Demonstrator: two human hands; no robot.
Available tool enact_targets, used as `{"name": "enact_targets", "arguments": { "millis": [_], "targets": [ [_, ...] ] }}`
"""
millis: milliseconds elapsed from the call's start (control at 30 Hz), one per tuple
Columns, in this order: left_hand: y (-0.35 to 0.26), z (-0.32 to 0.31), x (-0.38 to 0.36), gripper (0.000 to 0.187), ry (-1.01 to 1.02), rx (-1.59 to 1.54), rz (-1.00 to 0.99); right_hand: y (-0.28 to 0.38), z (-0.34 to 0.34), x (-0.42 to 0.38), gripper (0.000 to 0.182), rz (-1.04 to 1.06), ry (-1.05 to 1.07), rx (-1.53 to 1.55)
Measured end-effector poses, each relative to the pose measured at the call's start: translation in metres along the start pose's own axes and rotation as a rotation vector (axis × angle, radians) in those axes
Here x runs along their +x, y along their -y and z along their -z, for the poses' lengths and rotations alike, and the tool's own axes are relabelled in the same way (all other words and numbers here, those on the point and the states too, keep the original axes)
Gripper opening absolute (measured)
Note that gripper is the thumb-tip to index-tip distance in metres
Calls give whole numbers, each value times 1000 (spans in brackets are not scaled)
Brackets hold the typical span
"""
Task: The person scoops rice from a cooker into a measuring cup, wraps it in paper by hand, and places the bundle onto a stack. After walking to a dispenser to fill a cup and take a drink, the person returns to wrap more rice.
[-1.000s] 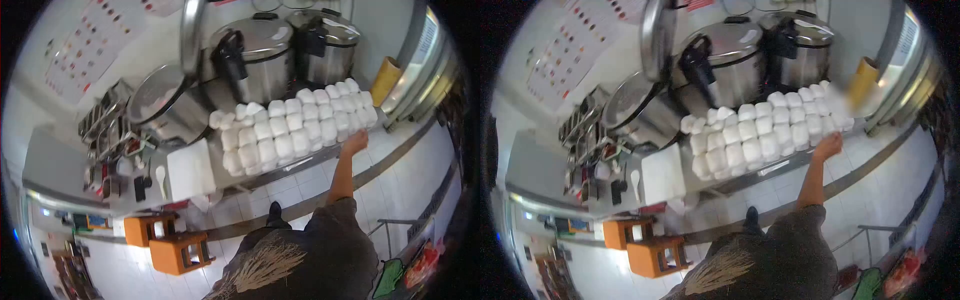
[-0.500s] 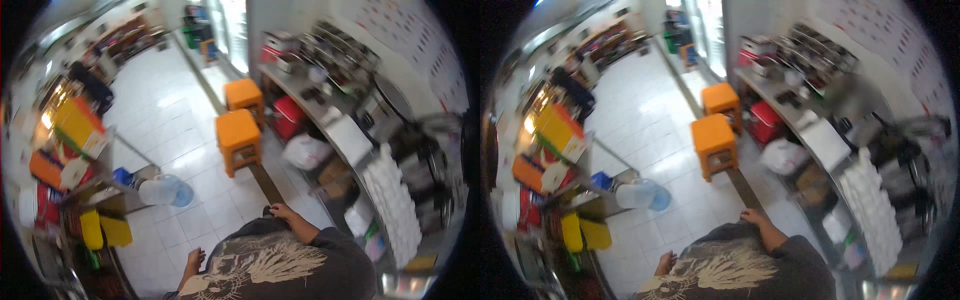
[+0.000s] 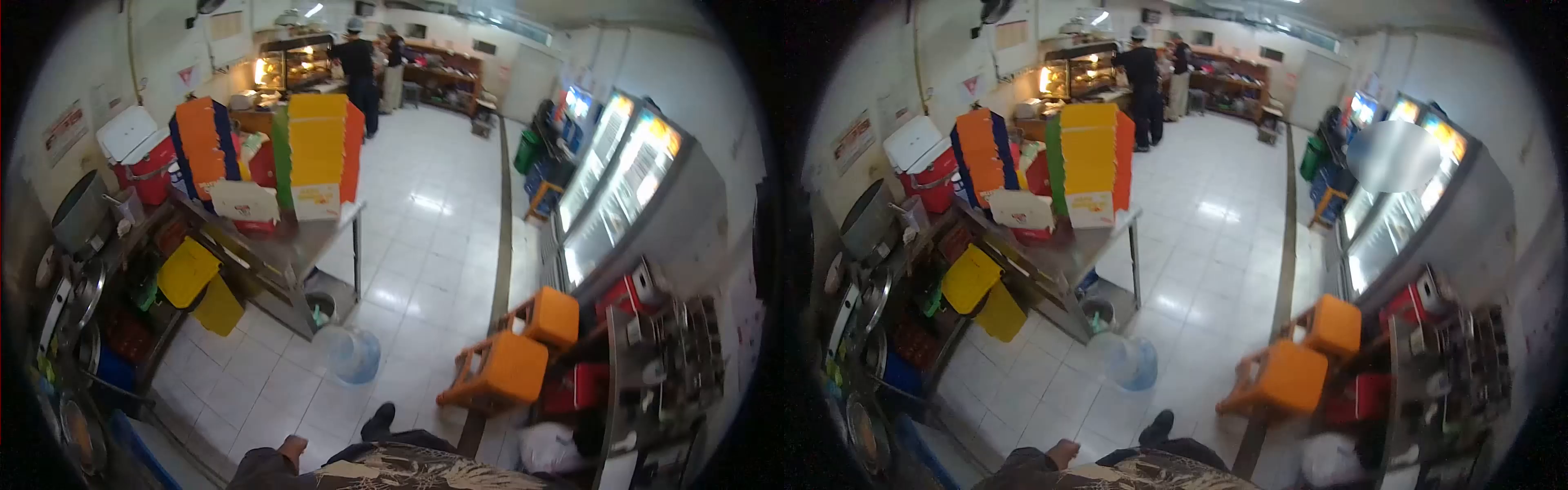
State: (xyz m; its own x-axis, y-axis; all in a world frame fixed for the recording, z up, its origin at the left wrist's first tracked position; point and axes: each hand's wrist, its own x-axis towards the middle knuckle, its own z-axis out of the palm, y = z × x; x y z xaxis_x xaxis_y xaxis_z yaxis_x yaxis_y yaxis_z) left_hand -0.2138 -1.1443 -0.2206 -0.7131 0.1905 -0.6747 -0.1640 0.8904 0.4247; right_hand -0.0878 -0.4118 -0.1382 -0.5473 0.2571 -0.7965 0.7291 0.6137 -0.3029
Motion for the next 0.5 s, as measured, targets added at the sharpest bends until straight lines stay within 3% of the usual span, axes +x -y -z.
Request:
{"name": "enact_targets", "arguments": {
  "millis": [33, 67, 133, 200, 267, 333, 400, 433, 500],
  "targets": [
    [10, 10, -14, 26, -52, 64, -242, 34, 16, 17, 40, 32, 14, -16],
    [4, 16, -15, 24, -121, -455, -46, 65, 31, 36, 40, 76, 26, -40],
    [-9, 49, 17, 23, -235, -914, 316, 129, 65, 71, 40, 180, 31, -97],
    [-30, 92, 73, 30, -335, -810, 652, 195, 108, 106, 41, 321, 2, -185],
    [-54, 125, 122, 49, -872, -628, 506, 265, 167, 136, 42, 494, -87, -328],
    [-101, 176, 153, 57, -1031, -293, 578, 346, 233, 155, 43, 623, -230, -477],
    [-173, 242, 166, 53, -1096, -398, 600, 441, 301, 159, 40, 608, -380, -663],
    [-195, 260, 180, 50, -1127, -447, 608, 477, 332, 158, 37, 741, -328, -425],
    [-215, 263, 229, 45, -1070, -621, 614, 528, 384, 178, 35, 723, -397, -480]
  ]
}}
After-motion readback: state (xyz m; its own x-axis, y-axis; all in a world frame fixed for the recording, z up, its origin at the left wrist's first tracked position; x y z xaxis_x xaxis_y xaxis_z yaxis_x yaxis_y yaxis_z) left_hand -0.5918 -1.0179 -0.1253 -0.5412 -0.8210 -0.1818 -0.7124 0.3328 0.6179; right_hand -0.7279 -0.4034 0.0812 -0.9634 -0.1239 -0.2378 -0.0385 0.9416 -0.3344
